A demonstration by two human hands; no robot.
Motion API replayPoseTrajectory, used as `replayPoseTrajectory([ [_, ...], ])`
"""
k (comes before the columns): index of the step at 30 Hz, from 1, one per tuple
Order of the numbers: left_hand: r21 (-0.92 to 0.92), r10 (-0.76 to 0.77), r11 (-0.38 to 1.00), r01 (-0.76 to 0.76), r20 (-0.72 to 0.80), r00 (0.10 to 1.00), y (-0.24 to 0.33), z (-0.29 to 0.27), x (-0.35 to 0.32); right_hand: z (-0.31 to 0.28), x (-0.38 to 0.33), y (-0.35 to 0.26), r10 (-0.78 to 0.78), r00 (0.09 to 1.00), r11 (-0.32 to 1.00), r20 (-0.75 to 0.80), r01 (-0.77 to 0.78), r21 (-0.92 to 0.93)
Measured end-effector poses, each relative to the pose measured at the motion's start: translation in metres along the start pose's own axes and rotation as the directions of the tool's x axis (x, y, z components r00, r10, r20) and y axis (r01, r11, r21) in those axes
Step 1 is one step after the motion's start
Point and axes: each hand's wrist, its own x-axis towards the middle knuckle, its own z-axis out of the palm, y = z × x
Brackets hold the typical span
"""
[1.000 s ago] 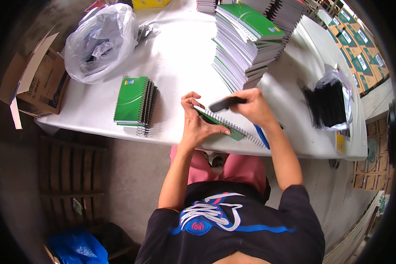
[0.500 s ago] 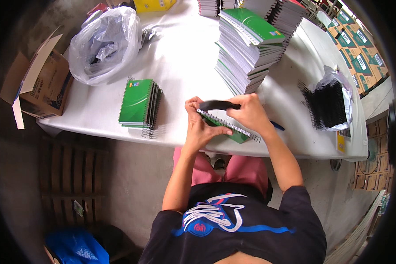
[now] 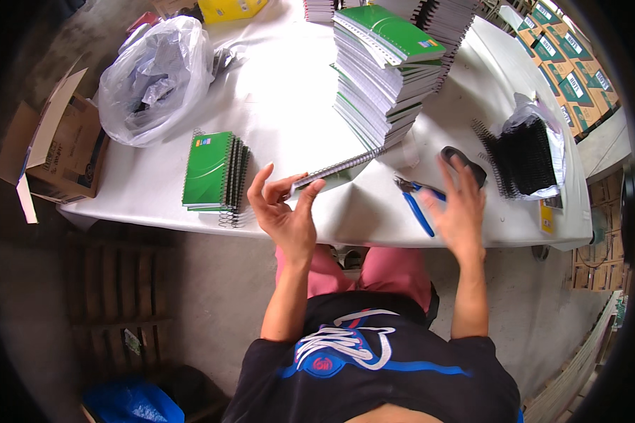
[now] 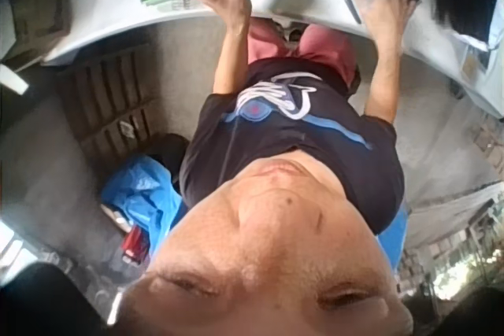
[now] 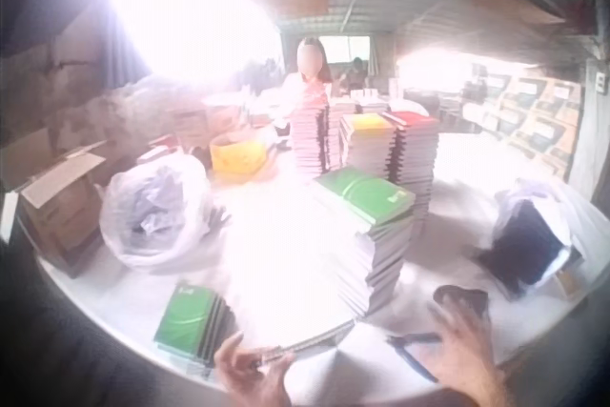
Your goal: The person binds green notebooks by threading a plastic coil through the holes and trimming the excess with shears before stacking them.
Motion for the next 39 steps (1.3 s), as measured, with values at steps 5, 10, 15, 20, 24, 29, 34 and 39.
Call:
replayPoseTrajectory([
  [5,0.087,0.191,0.977,-0.193,0.033,0.981,0.013,0.008,-0.004,0.037,-0.025,-0.009,-0.108,0.985,0.982,-0.136,0.127,0.138],
  [10,0.166,0.312,0.934,-0.316,0.051,0.949,0.013,0.007,-0.005,-0.014,-0.031,-0.064,-0.202,0.947,0.732,-0.249,0.315,0.604],
  [15,0.242,0.403,0.880,-0.409,0.080,0.912,0.021,0.005,-0.004,-0.042,-0.028,-0.092,-0.357,0.881,0.719,-0.311,0.472,0.510],
  [20,0.233,0.444,0.859,-0.456,0.104,0.890,0.022,0.005,-0.004,-0.036,-0.028,-0.095,-0.395,0.878,0.738,-0.270,0.478,0.476],
  [24,0.252,0.473,0.838,-0.484,0.107,0.875,0.014,0.002,-0.007,-0.039,-0.027,-0.090,-0.436,0.817,0.220,0.377,-0.309,0.925],
  [29,0.190,0.434,0.879,-0.438,0.062,0.899,0.007,0.003,-0.010,-0.018,-0.029,-0.087,-0.530,0.788,-0.205,0.315,-0.479,0.853],
  [34,-0.073,-0.001,0.997,-0.013,-0.178,0.984,0.012,-0.002,0.003,-0.001,-0.023,-0.063,-0.248,0.966,0.723,-0.072,0.234,0.650],
  [39,-0.291,-0.187,0.945,0.151,-0.101,0.977,0.010,-0.016,0.007,0.016,-0.024,-0.012,0.003,0.999,1.000,0.039,-0.003,-0.004],
])
